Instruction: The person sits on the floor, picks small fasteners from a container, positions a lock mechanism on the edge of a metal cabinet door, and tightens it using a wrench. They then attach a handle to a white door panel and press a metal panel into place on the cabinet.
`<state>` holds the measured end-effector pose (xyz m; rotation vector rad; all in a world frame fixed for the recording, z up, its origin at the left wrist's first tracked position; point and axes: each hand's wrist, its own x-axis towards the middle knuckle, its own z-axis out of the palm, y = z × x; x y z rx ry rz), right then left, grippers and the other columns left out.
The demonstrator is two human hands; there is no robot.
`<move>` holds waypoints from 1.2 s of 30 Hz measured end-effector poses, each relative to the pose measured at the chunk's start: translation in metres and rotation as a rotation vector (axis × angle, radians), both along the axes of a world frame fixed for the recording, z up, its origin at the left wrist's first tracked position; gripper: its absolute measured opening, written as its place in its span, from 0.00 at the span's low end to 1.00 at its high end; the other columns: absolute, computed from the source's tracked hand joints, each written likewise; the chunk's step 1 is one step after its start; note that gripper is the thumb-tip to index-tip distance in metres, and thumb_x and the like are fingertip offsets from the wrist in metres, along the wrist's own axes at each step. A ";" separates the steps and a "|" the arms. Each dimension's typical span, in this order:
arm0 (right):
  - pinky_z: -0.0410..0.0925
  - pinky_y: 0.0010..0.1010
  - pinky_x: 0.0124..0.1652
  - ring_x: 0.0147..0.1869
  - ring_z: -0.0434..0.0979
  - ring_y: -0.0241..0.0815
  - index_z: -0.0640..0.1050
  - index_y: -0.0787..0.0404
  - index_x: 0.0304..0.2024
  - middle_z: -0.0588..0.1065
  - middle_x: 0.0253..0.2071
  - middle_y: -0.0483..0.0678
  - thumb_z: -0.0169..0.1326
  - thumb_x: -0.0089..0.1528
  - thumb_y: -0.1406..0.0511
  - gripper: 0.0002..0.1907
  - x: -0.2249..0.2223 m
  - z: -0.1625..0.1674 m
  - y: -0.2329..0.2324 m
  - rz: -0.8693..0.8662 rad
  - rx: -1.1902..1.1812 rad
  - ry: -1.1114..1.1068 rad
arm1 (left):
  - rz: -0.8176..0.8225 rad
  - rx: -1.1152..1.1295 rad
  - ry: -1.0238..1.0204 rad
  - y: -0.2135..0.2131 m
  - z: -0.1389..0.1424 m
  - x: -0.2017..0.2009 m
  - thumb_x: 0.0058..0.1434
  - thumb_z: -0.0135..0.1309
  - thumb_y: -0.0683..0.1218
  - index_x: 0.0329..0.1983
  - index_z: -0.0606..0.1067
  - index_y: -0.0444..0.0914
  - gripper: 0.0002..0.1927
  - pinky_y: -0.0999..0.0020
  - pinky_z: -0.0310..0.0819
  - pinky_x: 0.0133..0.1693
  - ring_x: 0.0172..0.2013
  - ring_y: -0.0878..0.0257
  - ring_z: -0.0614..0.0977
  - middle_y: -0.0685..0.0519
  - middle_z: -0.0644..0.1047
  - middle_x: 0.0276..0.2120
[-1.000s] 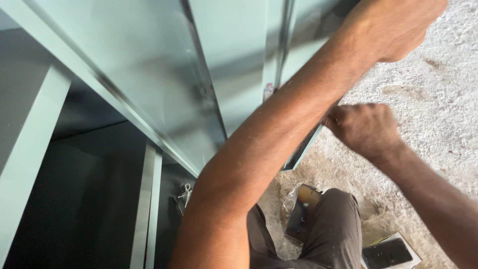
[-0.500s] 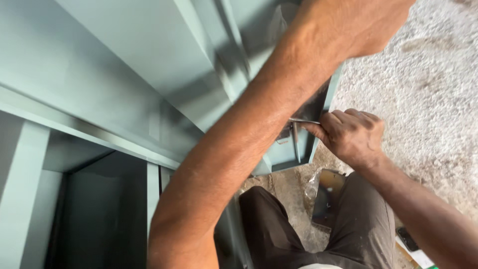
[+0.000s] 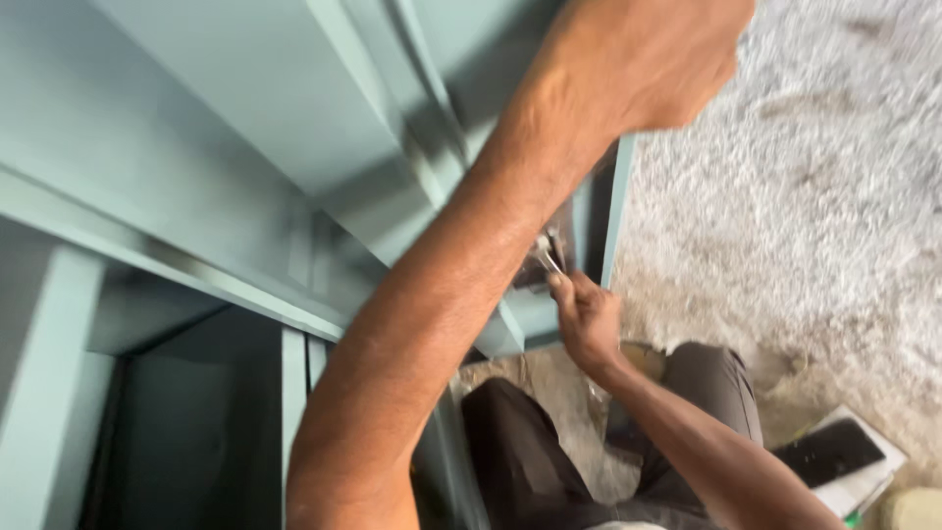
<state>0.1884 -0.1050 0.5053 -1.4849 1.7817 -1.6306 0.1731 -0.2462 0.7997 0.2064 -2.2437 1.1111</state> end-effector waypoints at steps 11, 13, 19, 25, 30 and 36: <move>0.57 0.25 0.12 0.13 0.60 0.29 0.82 0.51 0.27 0.70 0.15 0.38 0.43 0.66 0.41 0.29 -0.107 0.151 0.009 0.159 -0.067 1.297 | 0.209 -0.235 -0.052 0.012 0.001 0.003 0.54 0.55 0.51 0.04 0.68 0.45 0.23 0.53 0.61 0.38 0.19 0.62 0.62 0.58 0.60 0.08; 0.57 0.25 0.12 0.12 0.60 0.28 0.82 0.51 0.29 0.71 0.15 0.38 0.41 0.66 0.41 0.29 -0.099 0.174 0.003 0.181 -0.080 1.406 | 0.273 -0.281 -0.035 0.013 0.001 0.001 0.55 0.55 0.51 0.02 0.67 0.46 0.25 0.53 0.60 0.40 0.18 0.64 0.59 0.61 0.56 0.06; 0.58 0.24 0.12 0.11 0.59 0.26 0.81 0.48 0.32 0.69 0.11 0.38 0.38 0.70 0.42 0.29 -0.085 0.198 0.004 0.195 0.096 1.644 | 0.308 -0.377 0.021 0.020 0.009 0.005 0.54 0.54 0.50 0.02 0.66 0.46 0.24 0.52 0.60 0.43 0.18 0.63 0.57 0.61 0.54 0.06; 0.54 0.25 0.10 0.09 0.56 0.27 0.77 0.51 0.23 0.63 0.09 0.37 0.44 0.66 0.41 0.29 -0.086 0.145 0.000 0.119 -0.069 1.290 | 0.268 -0.319 0.042 0.020 0.010 0.003 0.52 0.56 0.49 0.03 0.66 0.46 0.23 0.56 0.61 0.37 0.17 0.65 0.57 0.62 0.55 0.07; 0.52 0.26 0.15 0.15 0.56 0.26 0.70 0.50 0.19 0.63 0.12 0.35 0.51 0.68 0.41 0.30 -0.082 0.103 -0.004 -0.004 -0.269 1.100 | 0.193 -0.251 0.076 0.014 0.001 0.000 0.51 0.56 0.49 0.07 0.69 0.45 0.18 0.58 0.65 0.35 0.21 0.61 0.62 0.56 0.61 0.11; 0.50 0.29 0.20 0.19 0.55 0.31 0.64 0.50 0.18 0.61 0.14 0.38 0.55 0.65 0.41 0.31 -0.086 0.041 -0.015 -0.157 -0.352 1.012 | 0.039 -0.123 0.160 -0.013 -0.020 -0.021 0.51 0.55 0.46 0.07 0.68 0.44 0.18 0.62 0.61 0.28 0.16 0.64 0.57 0.57 0.59 0.08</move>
